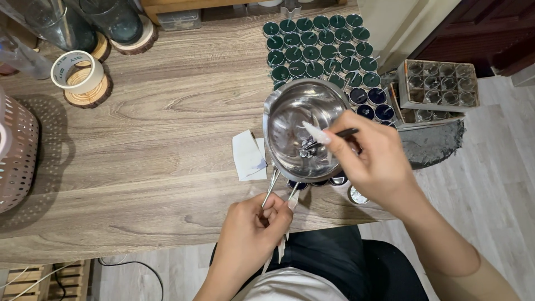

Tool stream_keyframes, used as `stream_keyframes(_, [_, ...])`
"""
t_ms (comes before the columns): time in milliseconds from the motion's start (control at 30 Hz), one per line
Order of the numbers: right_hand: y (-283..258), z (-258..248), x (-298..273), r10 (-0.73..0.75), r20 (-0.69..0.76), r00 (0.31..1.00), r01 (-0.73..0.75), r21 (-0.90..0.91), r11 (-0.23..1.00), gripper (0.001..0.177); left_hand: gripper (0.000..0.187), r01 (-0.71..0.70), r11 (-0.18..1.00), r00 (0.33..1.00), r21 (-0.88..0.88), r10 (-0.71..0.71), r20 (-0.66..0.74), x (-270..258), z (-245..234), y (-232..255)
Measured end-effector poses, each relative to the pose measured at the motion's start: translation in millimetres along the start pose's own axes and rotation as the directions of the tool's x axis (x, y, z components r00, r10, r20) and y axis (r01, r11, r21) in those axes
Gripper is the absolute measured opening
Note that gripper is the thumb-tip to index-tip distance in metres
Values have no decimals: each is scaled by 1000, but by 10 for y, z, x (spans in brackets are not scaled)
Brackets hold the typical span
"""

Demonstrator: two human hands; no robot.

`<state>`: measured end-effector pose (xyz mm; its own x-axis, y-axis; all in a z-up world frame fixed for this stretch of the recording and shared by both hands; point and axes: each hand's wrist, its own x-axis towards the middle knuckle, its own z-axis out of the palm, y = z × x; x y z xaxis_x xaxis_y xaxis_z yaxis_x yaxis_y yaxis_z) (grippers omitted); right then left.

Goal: The person prepares candle wicks by using tweezers to dip a metal wick base into a small pot of liquid wax and then pressing it onto a small white square of material.

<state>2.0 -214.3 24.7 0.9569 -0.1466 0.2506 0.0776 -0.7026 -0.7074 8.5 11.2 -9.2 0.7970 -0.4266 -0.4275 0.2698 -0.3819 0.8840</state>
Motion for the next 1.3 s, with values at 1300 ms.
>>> stream_keyframes(1300, [383, -91, -233, 10, -273, 962, 76, 304, 950, 20, 18, -14, 988, 969, -151, -24, -246, -93, -434, -432])
